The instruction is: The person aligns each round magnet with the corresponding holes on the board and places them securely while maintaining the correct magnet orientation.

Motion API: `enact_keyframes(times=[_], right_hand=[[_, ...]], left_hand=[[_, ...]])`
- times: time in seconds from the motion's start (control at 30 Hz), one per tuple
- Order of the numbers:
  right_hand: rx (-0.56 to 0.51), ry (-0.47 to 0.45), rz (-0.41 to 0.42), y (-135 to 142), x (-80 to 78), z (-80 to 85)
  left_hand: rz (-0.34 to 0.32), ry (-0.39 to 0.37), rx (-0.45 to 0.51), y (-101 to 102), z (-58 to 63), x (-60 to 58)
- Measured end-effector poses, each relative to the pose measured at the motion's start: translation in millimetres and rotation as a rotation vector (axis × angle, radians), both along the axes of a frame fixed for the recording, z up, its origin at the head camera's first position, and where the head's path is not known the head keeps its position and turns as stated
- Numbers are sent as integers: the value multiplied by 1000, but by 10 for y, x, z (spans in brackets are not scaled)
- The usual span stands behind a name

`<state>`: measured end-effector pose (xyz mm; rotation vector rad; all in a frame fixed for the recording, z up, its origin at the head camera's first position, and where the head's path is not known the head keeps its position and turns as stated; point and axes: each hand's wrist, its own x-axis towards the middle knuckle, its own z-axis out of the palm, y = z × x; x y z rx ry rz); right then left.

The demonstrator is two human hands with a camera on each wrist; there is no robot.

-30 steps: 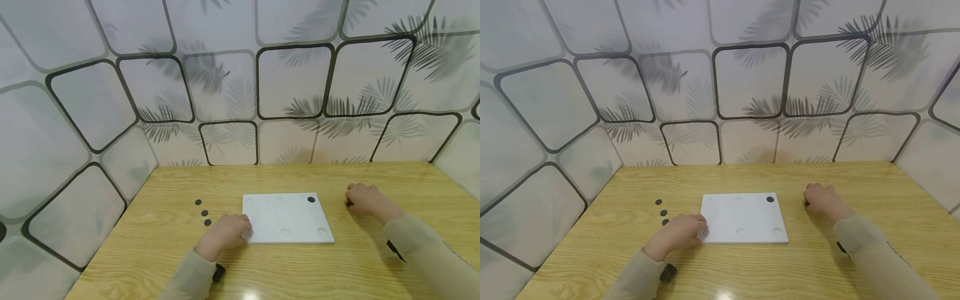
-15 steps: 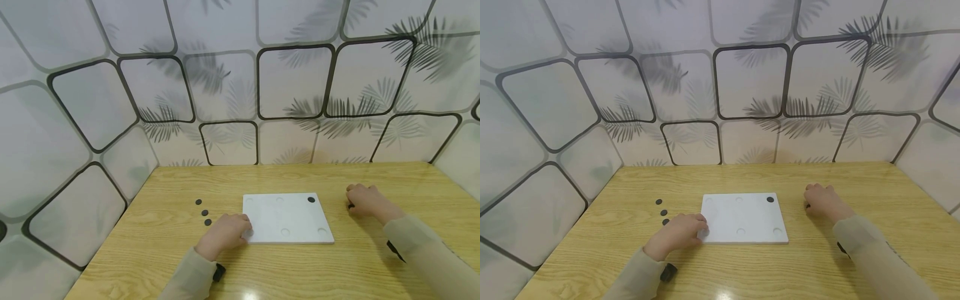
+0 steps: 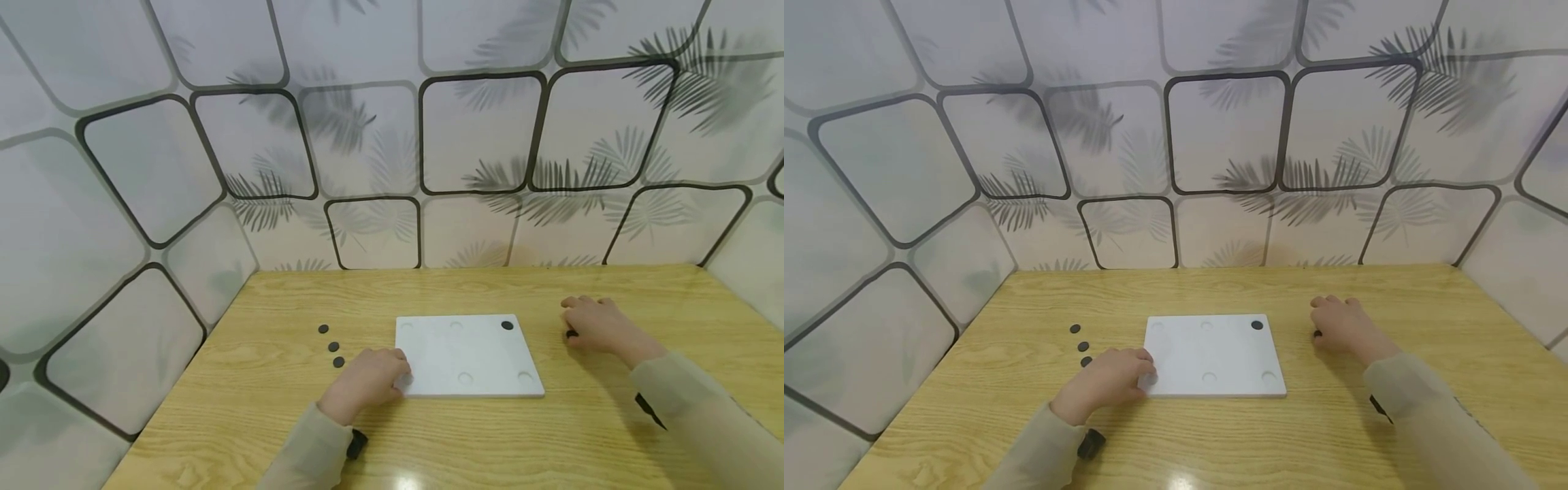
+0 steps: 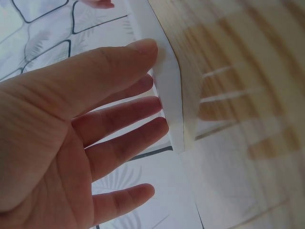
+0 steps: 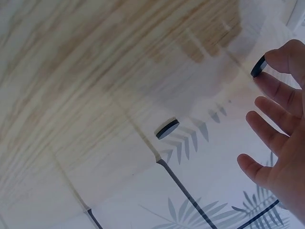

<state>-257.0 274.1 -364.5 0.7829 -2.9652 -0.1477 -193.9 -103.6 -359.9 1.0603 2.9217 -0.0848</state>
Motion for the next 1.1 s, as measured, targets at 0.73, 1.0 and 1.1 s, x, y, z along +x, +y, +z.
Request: enact_keyframes(times=[0.73, 1.0, 1.1], right_hand=[[59, 70, 162, -457, 262, 78], [62, 72, 219, -612, 412, 133], [56, 72, 233, -643, 449, 134]], left_hand=[[-9, -7, 20, -2, 1, 0], [-8, -3, 22, -4, 3, 6], [-8, -3, 22, -3, 0, 8]])
